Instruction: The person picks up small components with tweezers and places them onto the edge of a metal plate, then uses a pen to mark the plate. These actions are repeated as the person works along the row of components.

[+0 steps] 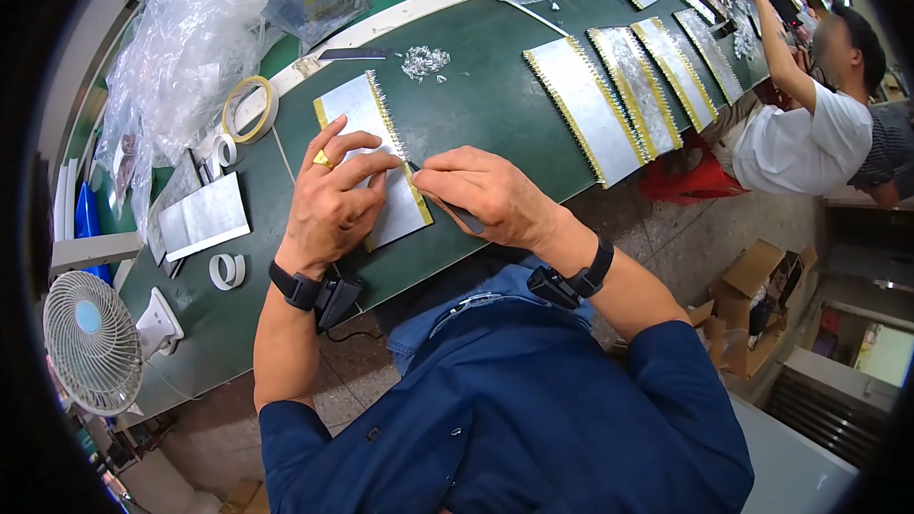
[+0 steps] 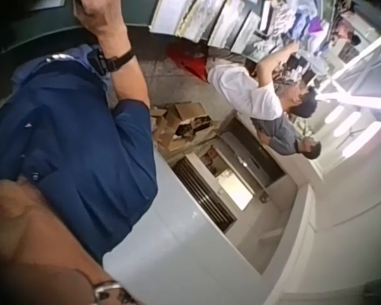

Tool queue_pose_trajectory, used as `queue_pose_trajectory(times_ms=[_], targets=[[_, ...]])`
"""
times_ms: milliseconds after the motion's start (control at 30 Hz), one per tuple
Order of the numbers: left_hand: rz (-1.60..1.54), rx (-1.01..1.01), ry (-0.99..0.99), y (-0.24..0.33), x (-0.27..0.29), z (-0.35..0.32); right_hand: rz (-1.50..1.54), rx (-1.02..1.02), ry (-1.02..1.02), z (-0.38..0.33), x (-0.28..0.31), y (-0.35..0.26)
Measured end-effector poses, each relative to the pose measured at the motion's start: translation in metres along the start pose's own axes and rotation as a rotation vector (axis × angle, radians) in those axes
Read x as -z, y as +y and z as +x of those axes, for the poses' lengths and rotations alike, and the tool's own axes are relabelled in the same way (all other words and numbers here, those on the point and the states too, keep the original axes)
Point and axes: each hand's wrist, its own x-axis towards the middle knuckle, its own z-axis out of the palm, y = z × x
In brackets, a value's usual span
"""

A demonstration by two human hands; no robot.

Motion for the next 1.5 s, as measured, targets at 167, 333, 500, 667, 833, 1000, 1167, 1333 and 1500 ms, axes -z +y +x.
queue_pose_trajectory(times_ms=[167, 333, 500, 667, 833, 1000, 1167, 1333, 1500], targets=[[0.026, -0.01, 0.002, 0.001, -0.001, 0.0, -0.015, 0.028, -0.031, -0.001, 0.0, 0.002], [0.036, -0.015, -0.009, 0.002, -0.001, 0.001, -0.031, 0.036, -0.063, -0.003, 0.001, 0.003], [0.059, -0.033, -0.025, 0.001, -0.001, 0.001, -0.036, 0.052, -0.065, -0.003, 0.001, 0.002], [0.052, -0.033, -0.046, -0.001, -0.002, -0.001, -0.051, 0.064, -0.078, -0.003, 0.002, 0.001], [0.057, -0.031, -0.052, 0.0, -0.003, -0.001, -0.063, 0.064, -0.091, -0.003, 0.002, 0.0], [0.062, -0.036, -0.052, 0.001, -0.002, 0.003, -0.067, 0.069, -0.088, 0.0, 0.003, 0.001], [0.044, -0.037, -0.065, 0.0, -0.003, 0.006, -0.066, 0.059, -0.036, -0.004, 0.0, 0.004], [0.07, -0.03, -0.033, 0.0, -0.005, 0.001, 0.098, -0.292, 0.243, 0.003, 0.004, 0.001], [0.014, 0.003, 0.026, 0.0, -0.001, 0.003, 0.225, -0.728, 0.379, 0.015, 0.011, 0.013]])
